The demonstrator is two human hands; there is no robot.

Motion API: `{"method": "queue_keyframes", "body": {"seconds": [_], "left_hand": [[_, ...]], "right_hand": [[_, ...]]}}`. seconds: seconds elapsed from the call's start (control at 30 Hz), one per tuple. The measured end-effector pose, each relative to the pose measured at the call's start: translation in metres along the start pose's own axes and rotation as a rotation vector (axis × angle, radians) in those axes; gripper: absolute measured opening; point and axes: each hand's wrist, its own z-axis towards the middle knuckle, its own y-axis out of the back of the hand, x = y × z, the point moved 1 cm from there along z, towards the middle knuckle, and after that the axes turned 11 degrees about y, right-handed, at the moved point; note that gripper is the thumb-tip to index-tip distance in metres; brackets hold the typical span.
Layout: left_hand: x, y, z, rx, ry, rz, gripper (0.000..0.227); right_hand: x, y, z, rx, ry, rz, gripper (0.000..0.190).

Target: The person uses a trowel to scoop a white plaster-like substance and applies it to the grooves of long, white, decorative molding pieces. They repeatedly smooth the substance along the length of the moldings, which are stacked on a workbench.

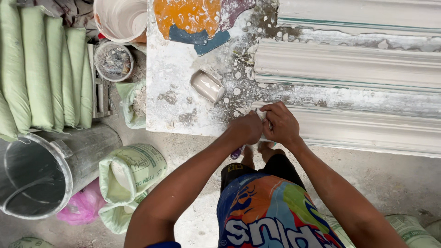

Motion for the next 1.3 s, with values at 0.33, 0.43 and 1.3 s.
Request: {"method": "queue_keyframes", "body": {"seconds": [0.33, 0.43, 1.3], "left_hand": [[0.01, 0.017, 0.023, 0.018, 0.01, 0.205, 0.05], [0.018, 0.022, 0.006, -0.046, -0.087, 0.109, 0.056], [-0.135, -0.04, -0.125, -0.545, 0.182, -0.997, 0.034]], "right_hand": [[0.002, 0.0, -0.001, -0.014, 0.002, -0.029, 0.032], [0.0, 0.003, 0.0, -0.01, -0.027, -0.024, 0.031], [-0.022, 0.143, -0.064, 0.271, -0.472, 1.016, 0.078]]}}
